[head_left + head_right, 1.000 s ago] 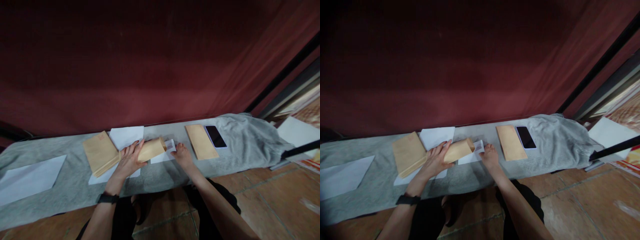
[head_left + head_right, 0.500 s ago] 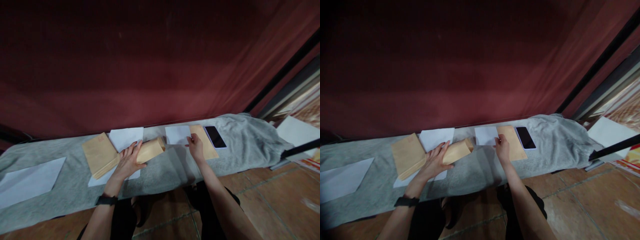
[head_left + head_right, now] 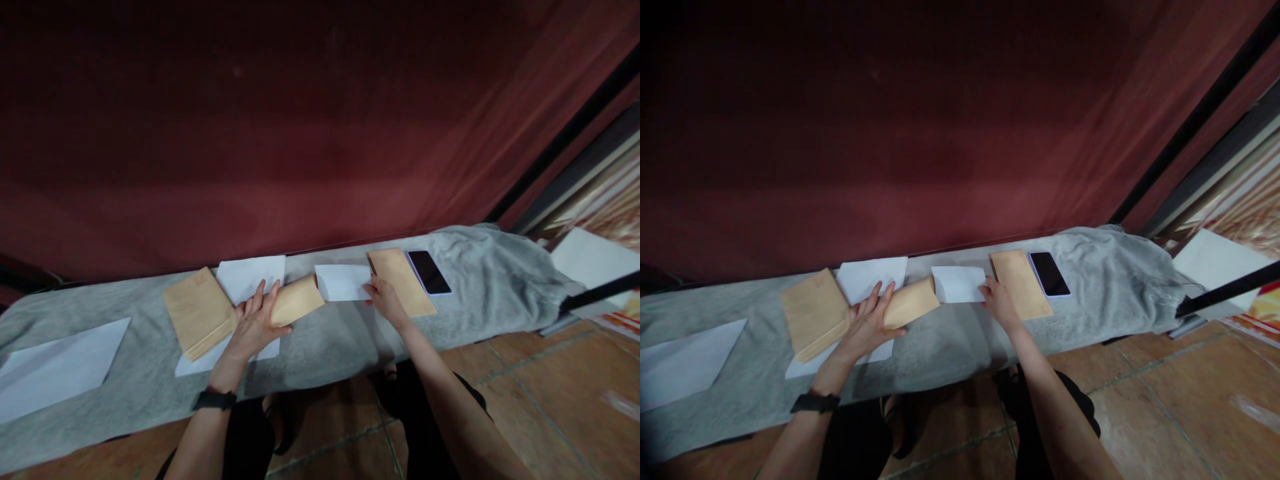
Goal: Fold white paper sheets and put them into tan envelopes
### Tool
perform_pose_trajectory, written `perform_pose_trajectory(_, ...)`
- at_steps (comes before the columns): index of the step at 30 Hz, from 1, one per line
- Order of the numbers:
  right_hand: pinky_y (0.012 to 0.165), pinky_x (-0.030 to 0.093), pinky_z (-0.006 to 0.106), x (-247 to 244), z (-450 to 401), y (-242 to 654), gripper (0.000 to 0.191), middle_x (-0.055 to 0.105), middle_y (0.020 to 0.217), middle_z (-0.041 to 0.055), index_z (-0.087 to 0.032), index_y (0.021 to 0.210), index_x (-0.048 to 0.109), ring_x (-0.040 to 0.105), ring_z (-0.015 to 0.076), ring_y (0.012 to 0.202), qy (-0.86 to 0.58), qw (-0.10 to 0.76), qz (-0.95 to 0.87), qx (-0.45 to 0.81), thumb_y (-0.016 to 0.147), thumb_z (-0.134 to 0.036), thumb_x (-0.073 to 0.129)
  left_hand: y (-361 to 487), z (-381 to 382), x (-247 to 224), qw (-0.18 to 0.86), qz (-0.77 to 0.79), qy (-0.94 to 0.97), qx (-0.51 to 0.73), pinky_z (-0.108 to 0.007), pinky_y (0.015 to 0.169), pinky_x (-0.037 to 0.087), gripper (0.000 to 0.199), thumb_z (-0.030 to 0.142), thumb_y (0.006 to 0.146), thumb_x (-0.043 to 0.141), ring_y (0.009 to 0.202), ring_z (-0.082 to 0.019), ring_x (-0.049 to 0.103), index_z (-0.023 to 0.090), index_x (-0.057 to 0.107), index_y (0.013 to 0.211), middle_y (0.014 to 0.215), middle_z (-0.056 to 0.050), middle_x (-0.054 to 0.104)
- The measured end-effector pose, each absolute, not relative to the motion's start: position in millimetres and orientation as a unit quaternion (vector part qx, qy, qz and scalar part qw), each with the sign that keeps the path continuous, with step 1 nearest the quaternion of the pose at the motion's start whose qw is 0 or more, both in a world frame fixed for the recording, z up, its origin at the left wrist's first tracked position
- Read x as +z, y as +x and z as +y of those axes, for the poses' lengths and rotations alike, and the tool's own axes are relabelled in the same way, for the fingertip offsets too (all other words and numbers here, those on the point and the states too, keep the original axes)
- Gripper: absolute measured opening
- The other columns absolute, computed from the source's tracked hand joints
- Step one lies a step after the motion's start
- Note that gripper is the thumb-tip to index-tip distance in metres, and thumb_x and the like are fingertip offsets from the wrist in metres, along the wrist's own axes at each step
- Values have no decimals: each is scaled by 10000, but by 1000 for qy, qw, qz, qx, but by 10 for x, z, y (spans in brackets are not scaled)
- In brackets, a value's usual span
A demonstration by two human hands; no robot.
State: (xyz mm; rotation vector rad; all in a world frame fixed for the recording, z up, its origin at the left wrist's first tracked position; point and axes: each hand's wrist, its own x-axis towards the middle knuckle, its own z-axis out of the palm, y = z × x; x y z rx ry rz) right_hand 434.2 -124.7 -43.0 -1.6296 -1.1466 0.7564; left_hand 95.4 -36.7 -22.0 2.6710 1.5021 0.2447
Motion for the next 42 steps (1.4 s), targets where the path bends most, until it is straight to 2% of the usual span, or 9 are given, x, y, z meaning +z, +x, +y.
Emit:
perform_pose_trajectory(5, 465, 477, 190, -427, -1293, 4458, 100, 611, 693, -14, -220, 738, 570, 583, 133, 590, -684, 440, -468, 346, 828, -239, 532, 988, -374, -220, 32, 487, 870, 71, -559, 1131, 307, 1164, 452, 715, 835, 1417, -428, 430, 291, 146, 1639, 1704, -204, 145)
perform_pose_trajectory(10, 469, 448, 184, -400, -1283, 4431, 95, 594, 654, -32, -211, 749, 600, 566, 125, 577, -674, 428, -475, 369, 827, -209, 547, 1012, -396, -214, 23, 444, 892, 84, -546, 1123, 314, 1152, 431, 714, 841, 1410, -419, 433, 303, 162, 1636, 1704, -190, 168)
perform_pose_trajectory(15, 496, 434, 209, -399, -1252, 4354, 212, 549, 564, -48, -213, 643, 551, 536, 123, 543, -658, 436, -471, 394, 835, -295, 588, 1095, -451, -176, 16, 403, 909, 107, -539, 1106, 337, 1150, 428, 708, 851, 1361, -421, 469, 313, 179, 1634, 1716, -172, 128)
perform_pose_trajectory(19, 546, 447, 230, -448, -1233, 4213, 287, 587, 595, -36, -200, 689, 612, 561, 139, 595, -645, 455, -456, 411, 861, -427, 582, 1186, -485, -162, 17, 394, 912, 116, -546, 1115, 326, 1161, 433, 709, 854, 1370, -423, 453, 305, 168, 1637, 1720, -177, 94)
perform_pose_trajectory(22, 591, 452, 241, -494, -1214, 4060, 307, 632, 622, -17, -180, 721, 667, 587, 152, 642, -637, 464, -447, 423, 854, -448, 596, 1244, -504, -168, 28, 388, 914, 114, -546, 1110, 330, 1147, 443, 717, 846, 1373, -418, 450, 309, 171, 1635, 1721, -173, 86)
perform_pose_trajectory(25, 618, 455, 244, -520, -1198, 3927, 293, 686, 678, -6, -169, 771, 719, 611, 154, 674, -628, 465, -442, 440, 854, -411, 574, 1291, -521, -175, 39, 376, 919, 112, -538, 1113, 328, 1132, 442, 715, 846, 1370, -411, 452, 298, 194, 1630, 1720, -172, 99)
perform_pose_trajectory(31, 556, 417, 233, -490, -1191, 3833, 185, 676, 602, -16, -187, 675, 722, 593, 146, 610, -642, 445, -429, 453, 790, -302, 632, 1333, -532, -187, 46, 362, 924, 116, -526, 1107, 336, 1126, 433, 712, 843, 1364, -403, 462, 297, 199, 1626, 1720, -171, 95)
perform_pose_trajectory(36, 580, 422, 241, -477, -1177, 3789, 144, 679, 606, -15, -201, 634, 690, 601, 156, 625, -649, 453, -424, 441, 763, -215, 627, 1340, -533, -200, 42, 357, 925, 123, -531, 1110, 334, 1152, 427, 715, 838, 1403, -408, 432, 325, 151, 1634, 1723, -159, 92)
perform_pose_trajectory(42, 623, 440, 232, -509, -1143, 3755, 77, 674, 724, -27, -213, 820, 659, 610, 152, 696, -654, 505, -388, 408, 749, -197, 634, 1340, -526, -204, 37, 353, 926, 128, -533, 1124, 320, 1138, 420, 726, 829, 1408, -397, 427, 329, 149, 1634, 1720, -148, 124)
